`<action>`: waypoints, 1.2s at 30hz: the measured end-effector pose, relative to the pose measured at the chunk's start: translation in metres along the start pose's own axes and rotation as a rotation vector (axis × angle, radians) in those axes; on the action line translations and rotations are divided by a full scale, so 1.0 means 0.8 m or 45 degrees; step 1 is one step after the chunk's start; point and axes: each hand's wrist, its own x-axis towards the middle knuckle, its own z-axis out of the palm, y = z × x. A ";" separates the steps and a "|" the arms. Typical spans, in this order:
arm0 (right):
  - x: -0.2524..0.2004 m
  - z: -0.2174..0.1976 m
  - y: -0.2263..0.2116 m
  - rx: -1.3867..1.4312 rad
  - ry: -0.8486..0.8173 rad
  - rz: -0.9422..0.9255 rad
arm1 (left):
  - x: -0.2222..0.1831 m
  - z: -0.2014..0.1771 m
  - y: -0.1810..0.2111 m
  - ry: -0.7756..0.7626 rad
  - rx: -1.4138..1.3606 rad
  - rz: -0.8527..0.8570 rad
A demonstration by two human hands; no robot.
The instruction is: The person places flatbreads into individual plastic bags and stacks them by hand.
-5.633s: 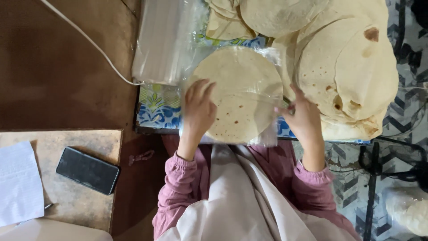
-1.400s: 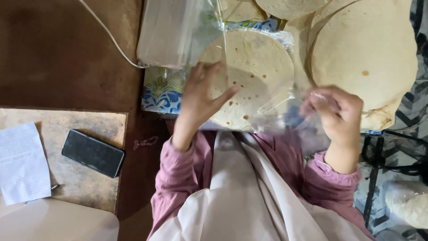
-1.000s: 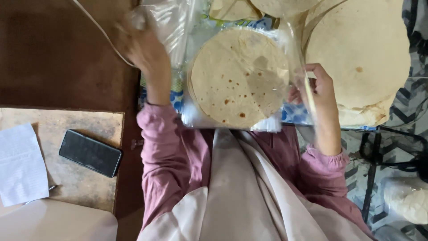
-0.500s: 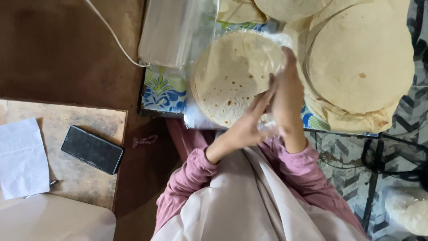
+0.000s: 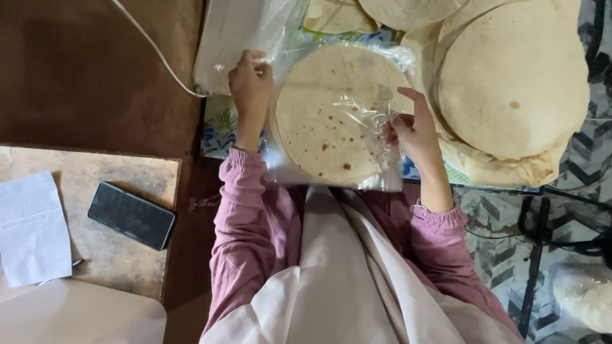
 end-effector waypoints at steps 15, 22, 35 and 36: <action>-0.038 -0.012 0.028 0.021 0.175 -0.063 | -0.022 -0.048 0.033 -0.302 -0.143 -0.184; -0.042 -0.010 0.014 -0.613 0.347 -0.438 | 0.034 -0.018 -0.050 -0.340 0.571 0.176; -0.020 -0.022 0.029 -0.576 0.260 -0.470 | -0.109 -0.046 0.072 -0.531 0.117 0.185; -0.017 -0.027 0.039 -0.605 0.243 -0.425 | -0.115 -0.052 0.078 -0.504 0.222 0.277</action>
